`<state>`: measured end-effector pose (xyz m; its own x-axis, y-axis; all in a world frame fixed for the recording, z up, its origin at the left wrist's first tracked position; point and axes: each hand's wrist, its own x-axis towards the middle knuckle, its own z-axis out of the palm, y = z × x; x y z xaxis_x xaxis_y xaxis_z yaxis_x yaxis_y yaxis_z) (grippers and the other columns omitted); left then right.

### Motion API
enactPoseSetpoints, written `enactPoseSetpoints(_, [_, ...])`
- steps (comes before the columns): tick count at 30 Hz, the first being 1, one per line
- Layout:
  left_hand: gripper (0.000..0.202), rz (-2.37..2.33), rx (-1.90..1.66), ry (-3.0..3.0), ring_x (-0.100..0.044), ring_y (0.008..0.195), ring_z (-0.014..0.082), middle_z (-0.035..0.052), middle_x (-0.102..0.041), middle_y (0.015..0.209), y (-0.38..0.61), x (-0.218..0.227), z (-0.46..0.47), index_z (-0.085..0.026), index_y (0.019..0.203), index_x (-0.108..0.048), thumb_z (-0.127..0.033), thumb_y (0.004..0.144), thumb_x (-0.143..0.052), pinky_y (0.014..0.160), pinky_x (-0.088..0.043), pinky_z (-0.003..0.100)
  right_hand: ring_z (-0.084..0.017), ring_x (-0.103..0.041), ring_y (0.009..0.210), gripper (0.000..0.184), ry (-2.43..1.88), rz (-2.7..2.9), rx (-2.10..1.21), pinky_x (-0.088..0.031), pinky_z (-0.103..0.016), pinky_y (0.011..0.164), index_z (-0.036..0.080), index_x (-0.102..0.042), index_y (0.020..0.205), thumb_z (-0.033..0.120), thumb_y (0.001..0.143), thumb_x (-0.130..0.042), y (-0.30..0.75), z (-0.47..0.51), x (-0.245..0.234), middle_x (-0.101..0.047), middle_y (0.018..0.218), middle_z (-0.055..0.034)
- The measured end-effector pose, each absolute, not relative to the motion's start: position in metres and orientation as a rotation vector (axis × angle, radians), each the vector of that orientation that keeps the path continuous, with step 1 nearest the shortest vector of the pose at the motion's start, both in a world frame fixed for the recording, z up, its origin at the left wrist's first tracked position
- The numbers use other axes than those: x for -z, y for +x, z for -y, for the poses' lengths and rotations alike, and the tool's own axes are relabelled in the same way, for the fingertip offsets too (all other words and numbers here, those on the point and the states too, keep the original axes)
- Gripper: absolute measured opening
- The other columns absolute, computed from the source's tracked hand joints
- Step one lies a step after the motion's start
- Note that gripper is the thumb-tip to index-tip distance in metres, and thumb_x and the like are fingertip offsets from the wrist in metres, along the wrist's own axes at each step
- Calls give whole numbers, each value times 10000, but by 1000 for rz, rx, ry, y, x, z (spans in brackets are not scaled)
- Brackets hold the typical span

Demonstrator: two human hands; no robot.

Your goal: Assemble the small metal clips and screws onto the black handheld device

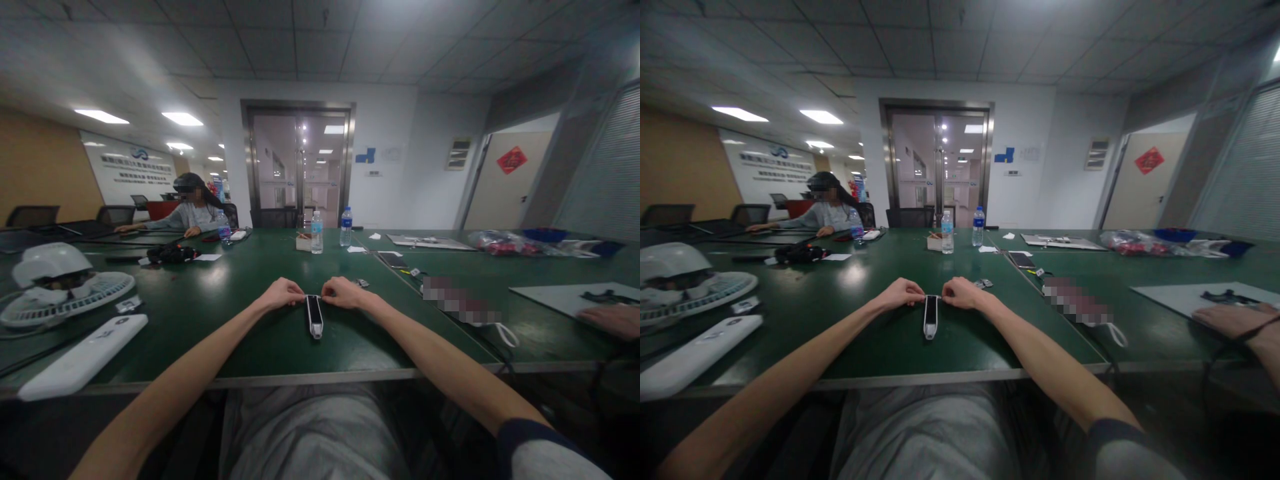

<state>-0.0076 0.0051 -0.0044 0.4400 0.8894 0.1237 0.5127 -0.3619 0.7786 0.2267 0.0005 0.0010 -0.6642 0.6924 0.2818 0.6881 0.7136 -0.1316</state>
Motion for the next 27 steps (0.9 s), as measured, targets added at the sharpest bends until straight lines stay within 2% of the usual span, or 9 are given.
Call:
enactPoseSetpoints(6, [369,-1177,-691,2076,-543,538,112,46,-676,687,-7,4,-5,-109,860,-695,-427,675,-700,489,-400,216,-124,-602,717,159,-1113,2614,-83,-413,-192,651,175,-689,871,255,801,-571,227,2,-5,-688,843,-40])
enactPoseSetpoints(9, [371,-1159,-663,2100,-553,549,114,49,-682,717,-8,4,-6,-113,874,-691,-434,688,-693,496,-410,218,-140,-601,752,194,-1212,2549,-7,-412,-209,690,166,-692,893,264,831,-536,234,-2,-11,-687,867,-54])
enactPoseSetpoints(14, [355,-1129,-636,2136,-566,570,116,47,-691,775,-10,5,-10,-128,879,-684,-428,690,-693,509,-430,219,-192,-552,959,254,-1363,2442,215,-389,-258,836,156,-665,1012,229,866,-470,250,-18,-6,-649,1006,-96])
enactPoseSetpoints(20, [394,-1148,-651,2129,-603,649,144,49,-700,844,-13,6,-13,-140,897,-671,-430,637,-732,529,-449,229,-263,-466,1087,397,-1592,2416,249,-376,-360,888,255,-565,1243,199,888,-396,258,-36,13,-541,1193,-123])
enactPoseSetpoints(24, [398,-1115,-628,2121,-621,709,157,59,-701,888,-14,4,-12,-137,926,-662,-405,640,-733,562,-465,238,-291,-445,1111,408,-1611,2445,203,-368,-425,901,329,-552,1257,221,894,-400,256,-42,18,-526,1216,-111])
enactPoseSetpoints(27, [409,-1113,-616,2122,-628,749,170,67,-698,910,-15,2,-9,-131,943,-658,-402,644,-728,584,-474,245,-293,-453,1113,381,-1618,2461,201,-366,-436,907,315,-590,1217,225,892,-411,255,-44,19,-547,1202,-111])
